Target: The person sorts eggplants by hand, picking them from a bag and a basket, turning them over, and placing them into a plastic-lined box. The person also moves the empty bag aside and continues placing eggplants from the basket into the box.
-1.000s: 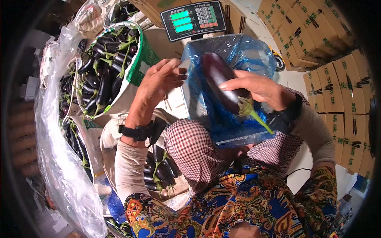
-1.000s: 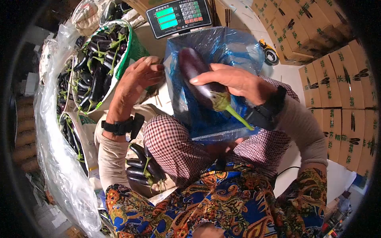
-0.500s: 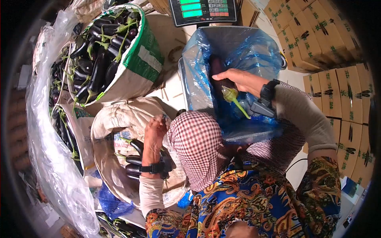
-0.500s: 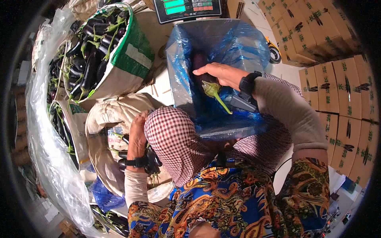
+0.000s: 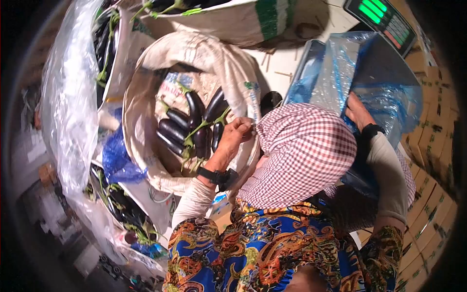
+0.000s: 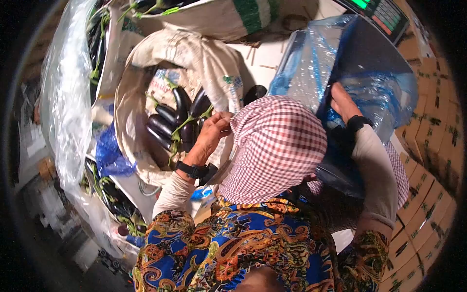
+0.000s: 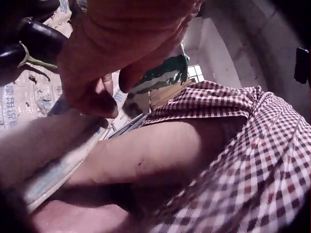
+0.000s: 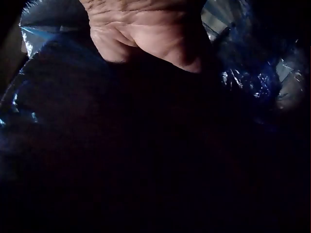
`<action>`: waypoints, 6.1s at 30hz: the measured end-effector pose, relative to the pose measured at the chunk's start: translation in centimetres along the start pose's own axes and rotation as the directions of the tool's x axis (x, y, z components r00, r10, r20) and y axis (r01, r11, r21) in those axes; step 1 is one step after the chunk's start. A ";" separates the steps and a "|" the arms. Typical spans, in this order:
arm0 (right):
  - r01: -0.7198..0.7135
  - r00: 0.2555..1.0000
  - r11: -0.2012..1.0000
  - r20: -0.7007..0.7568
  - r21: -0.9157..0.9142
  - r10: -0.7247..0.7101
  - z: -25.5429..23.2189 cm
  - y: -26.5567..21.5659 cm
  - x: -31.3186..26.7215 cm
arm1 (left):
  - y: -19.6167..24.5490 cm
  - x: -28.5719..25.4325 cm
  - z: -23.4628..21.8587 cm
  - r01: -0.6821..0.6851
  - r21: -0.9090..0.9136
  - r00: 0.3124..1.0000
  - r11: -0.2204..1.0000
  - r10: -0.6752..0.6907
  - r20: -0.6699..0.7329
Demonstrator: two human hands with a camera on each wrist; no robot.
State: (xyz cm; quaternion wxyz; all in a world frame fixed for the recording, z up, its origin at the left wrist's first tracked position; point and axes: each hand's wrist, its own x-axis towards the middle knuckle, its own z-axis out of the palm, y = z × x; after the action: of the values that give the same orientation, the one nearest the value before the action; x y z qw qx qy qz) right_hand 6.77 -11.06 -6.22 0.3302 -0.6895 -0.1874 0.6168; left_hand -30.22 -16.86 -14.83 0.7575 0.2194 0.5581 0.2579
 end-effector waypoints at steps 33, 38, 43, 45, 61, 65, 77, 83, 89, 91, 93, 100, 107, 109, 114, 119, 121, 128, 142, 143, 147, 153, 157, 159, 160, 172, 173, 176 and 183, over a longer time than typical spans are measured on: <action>0.081 0.993 0.329 0.049 -0.941 -0.106 -6.6 -1.2 2.3 | -1.7 5.6 -12.2 -0.056 -0.107 0.946 0.993 0.018 -0.325; 0.331 0.943 0.190 0.332 -0.924 -0.023 -7.7 -3.3 1.2 | 0.1 -1.4 -11.4 -0.067 -0.509 0.994 0.858 0.013 -0.109; 0.397 0.916 0.330 0.391 -0.856 -0.087 -4.3 -7.9 -4.4 | 2.7 -5.1 -7.5 -0.097 -0.681 0.976 0.726 0.204 0.079; 0.358 0.929 0.465 0.360 -0.809 -0.089 -3.7 -8.7 -6.8 | 3.8 -6.2 -5.6 -0.096 -0.691 0.970 0.716 0.224 0.097; 0.332 0.941 0.421 0.327 -0.844 -0.087 -4.6 -6.7 -7.0 | -7.9 0.2 -9.2 -0.232 0.276 0.806 0.933 0.343 -0.483; 0.267 0.962 0.369 0.269 -0.890 -0.050 -5.1 -6.5 -6.1 | -4.7 -2.5 -11.1 -0.275 0.750 0.551 0.601 0.738 -0.390; 0.227 0.971 0.422 0.238 -0.878 -0.027 -5.5 -4.9 -5.3 | -2.1 1.0 -20.9 0.629 0.496 0.344 0.598 0.358 -0.868; 0.291 0.953 0.412 0.300 -0.864 -0.044 -6.1 -4.4 -4.6 | -4.3 4.0 -21.3 0.694 0.561 0.289 0.452 0.538 -0.792; 0.285 0.956 0.373 0.288 -0.883 -0.048 -5.9 -3.8 -4.8 | -5.1 1.8 -20.5 0.504 0.607 0.404 0.615 0.454 -0.794; 0.263 0.964 0.318 0.261 -0.911 -0.049 -5.9 -3.7 -4.7 | -5.4 1.3 -19.9 0.450 0.649 0.441 0.613 0.479 -0.759; 0.274 0.961 0.313 0.272 -0.909 -0.051 -6.1 -3.5 -4.5 | -5.1 1.6 -19.3 0.426 0.617 0.463 0.661 0.427 -0.777; 0.313 0.949 0.305 0.311 -0.899 -0.058 -6.3 -2.5 -4.1 | -5.5 1.8 -20.2 0.433 0.445 0.520 0.784 0.186 -0.834; 0.353 0.935 0.258 0.348 -0.900 -0.064 -6.0 -2.8 -4.2 | -9.5 -2.4 -19.3 0.359 0.790 0.558 0.497 0.565 -0.608; 0.349 0.935 0.275 0.351 -0.896 -0.045 -5.8 -3.0 -4.3 | -7.0 -3.2 -15.9 0.257 0.937 0.454 0.235 0.827 -0.332; 0.349 0.937 0.250 0.340 -0.903 -0.080 -6.3 -2.1 -3.9 | -4.7 1.8 -13.3 -0.037 0.926 0.513 0.375 0.803 -0.304; 0.350 0.935 0.273 0.350 -0.896 -0.051 -6.2 -2.4 -4.0 | -3.4 5.5 -7.9 0.025 0.896 0.711 0.443 0.623 -0.327; 0.367 0.930 0.221 0.351 -0.904 -0.112 -6.0 -2.1 -4.1 | -4.3 6.5 -6.6 0.103 0.871 0.763 0.480 0.523 -0.379; 0.374 0.927 0.320 0.353 -0.870 -0.125 -4.3 -4.2 -6.1 | -1.5 6.2 -8.2 -0.130 -0.057 0.894 0.990 0.093 -0.438; 0.460 0.888 0.562 0.361 -0.687 -0.286 -3.9 -8.4 -9.0 | 21.7 -0.5 3.0 -0.517 -0.438 0.791 0.735 0.606 0.082; 0.460 0.888 0.555 0.354 -0.693 -0.294 -4.0 -8.7 -9.2 | 23.5 -0.3 4.5 -0.521 -0.433 0.778 0.736 0.618 0.113; 0.491 0.870 0.599 0.318 -0.633 -0.377 -4.2 -9.8 -10.4 | 28.6 -0.9 12.2 -0.555 -0.391 0.643 0.735 0.676 0.359; 0.642 0.748 0.760 0.301 -0.100 -0.591 -4.7 -11.8 -11.5 | 29.7 -4.4 24.3 -0.351 -0.319 0.539 0.880 0.468 0.700; 0.350 0.674 0.830 0.498 0.435 -0.546 -5.8 -12.2 -12.0 | 28.6 -5.2 29.5 -0.298 -0.196 0.498 0.934 0.327 0.803; 0.316 0.674 0.824 0.500 0.469 -0.543 -6.1 -12.0 -12.9 | 27.8 -4.8 31.3 -0.283 -0.146 0.488 0.948 0.274 0.829; 0.327 0.682 0.816 0.478 0.476 -0.553 -6.2 -11.5 -12.8 | 27.4 -4.4 31.9 -0.260 -0.129 0.488 0.957 0.245 0.838; 0.554 0.830 0.816 0.192 -0.165 -0.524 -8.6 -9.1 -14.1 | 23.6 0.0 33.5 -0.301 -0.070 0.607 0.951 0.248 0.755; 0.540 0.841 0.803 0.189 -0.252 -0.507 -8.6 -9.2 -14.4 | 23.4 0.1 33.4 -0.302 -0.062 0.613 0.951 0.244 0.752; 0.584 0.806 0.793 0.242 -0.171 -0.541 -8.9 -7.4 -12.3 | 22.9 0.0 32.8 -0.259 -0.100 0.607 0.961 0.243 0.756; 0.384 0.763 0.859 0.408 0.339 -0.502 -9.3 -7.8 -13.0 | 22.2 0.2 32.8 -0.141 -0.045 0.537 0.989 0.115 0.836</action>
State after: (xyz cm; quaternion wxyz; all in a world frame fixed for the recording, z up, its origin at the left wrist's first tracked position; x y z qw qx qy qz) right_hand 14.84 -16.25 8.78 0.4891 -0.4050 -0.3475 0.6900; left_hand -1.93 -1.03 8.04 0.9076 0.3661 0.1164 0.1692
